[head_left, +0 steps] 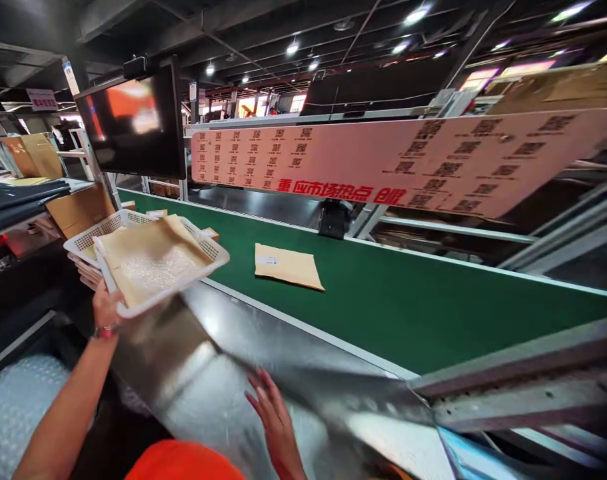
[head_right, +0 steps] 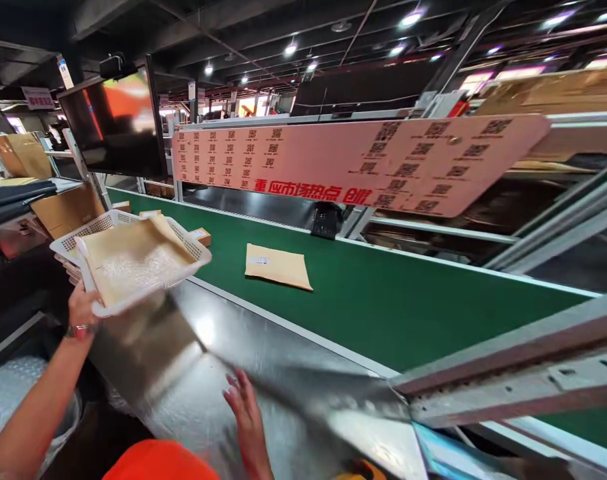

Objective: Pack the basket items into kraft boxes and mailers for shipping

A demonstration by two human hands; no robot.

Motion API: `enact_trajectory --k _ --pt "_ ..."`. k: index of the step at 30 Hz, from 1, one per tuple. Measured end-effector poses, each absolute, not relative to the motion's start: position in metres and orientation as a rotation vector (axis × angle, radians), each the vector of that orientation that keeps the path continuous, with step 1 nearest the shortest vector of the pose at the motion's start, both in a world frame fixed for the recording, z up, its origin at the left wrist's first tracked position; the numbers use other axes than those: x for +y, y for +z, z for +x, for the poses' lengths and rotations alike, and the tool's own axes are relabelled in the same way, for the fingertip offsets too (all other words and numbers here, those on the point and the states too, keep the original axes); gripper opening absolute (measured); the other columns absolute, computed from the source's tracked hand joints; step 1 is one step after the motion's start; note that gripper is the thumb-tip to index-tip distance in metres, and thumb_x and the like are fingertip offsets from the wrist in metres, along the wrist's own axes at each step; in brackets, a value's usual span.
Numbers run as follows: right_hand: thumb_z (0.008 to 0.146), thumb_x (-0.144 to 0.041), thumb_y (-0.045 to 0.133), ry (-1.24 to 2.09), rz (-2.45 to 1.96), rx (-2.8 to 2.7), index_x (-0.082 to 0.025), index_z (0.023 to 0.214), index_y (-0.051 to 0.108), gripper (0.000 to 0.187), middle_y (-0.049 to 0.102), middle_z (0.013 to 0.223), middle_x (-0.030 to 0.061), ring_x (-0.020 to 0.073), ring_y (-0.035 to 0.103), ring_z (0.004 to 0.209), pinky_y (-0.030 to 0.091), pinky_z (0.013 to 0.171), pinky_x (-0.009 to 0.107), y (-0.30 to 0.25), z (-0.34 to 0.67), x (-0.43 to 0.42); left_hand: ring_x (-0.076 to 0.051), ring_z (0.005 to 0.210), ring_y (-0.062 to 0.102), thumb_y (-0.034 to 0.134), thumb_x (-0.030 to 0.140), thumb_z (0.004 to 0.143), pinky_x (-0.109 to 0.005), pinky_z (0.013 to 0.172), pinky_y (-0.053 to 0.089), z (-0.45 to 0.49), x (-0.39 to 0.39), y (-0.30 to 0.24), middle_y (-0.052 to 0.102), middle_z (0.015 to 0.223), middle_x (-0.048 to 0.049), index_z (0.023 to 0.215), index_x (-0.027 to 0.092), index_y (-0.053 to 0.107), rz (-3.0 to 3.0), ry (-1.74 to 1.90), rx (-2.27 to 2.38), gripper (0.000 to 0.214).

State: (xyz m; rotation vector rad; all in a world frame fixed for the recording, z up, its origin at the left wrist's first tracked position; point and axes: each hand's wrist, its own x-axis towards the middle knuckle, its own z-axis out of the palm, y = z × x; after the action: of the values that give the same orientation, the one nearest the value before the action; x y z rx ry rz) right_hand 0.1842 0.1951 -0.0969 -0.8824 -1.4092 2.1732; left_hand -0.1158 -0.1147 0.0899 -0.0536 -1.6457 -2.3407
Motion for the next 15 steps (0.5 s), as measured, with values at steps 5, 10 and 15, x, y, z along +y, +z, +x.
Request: enact_trajectory --k 5,10,15 --pt "0.068 -0.061 0.090 2.403 -0.854 -1.296 -0.032 0.144 0.063 0.085 0.069 0.149 0.0095 0.0312 0.070 0.131 0.065 0.092 0.043 -0.073 0.122 0.155 -0.032 0.111 0.078 0.081 0.037 0.059 -0.042 0.096 0.065 -0.008 -0.047 -0.034 0.079 0.129 -0.0123 0.136 0.023 0.063 -0.010 -2.487 -1.969 0.080" --pt "0.058 -0.045 0.083 2.023 -1.157 -1.495 -0.022 0.107 0.073 0.056 0.074 0.083 0.0032 0.0305 0.072 0.087 0.059 0.068 0.037 -0.119 0.138 0.178 -0.042 0.142 0.065 0.079 0.024 0.059 -0.052 0.116 0.056 0.070 -0.029 -0.138 0.071 0.145 -0.0207 0.141 0.027 0.058 0.136 -2.227 -2.806 0.086" --pt "0.059 -0.039 0.070 1.876 -1.218 -1.702 -0.016 0.101 0.073 0.048 0.075 0.084 0.0083 0.0341 0.071 0.093 0.060 0.079 0.041 -0.143 0.165 0.224 -0.046 0.171 0.019 0.081 0.038 0.070 -0.055 0.139 0.026 0.028 -0.047 -0.142 0.031 0.176 -0.0350 0.157 0.010 0.046 -0.178 -1.257 -3.015 0.098"
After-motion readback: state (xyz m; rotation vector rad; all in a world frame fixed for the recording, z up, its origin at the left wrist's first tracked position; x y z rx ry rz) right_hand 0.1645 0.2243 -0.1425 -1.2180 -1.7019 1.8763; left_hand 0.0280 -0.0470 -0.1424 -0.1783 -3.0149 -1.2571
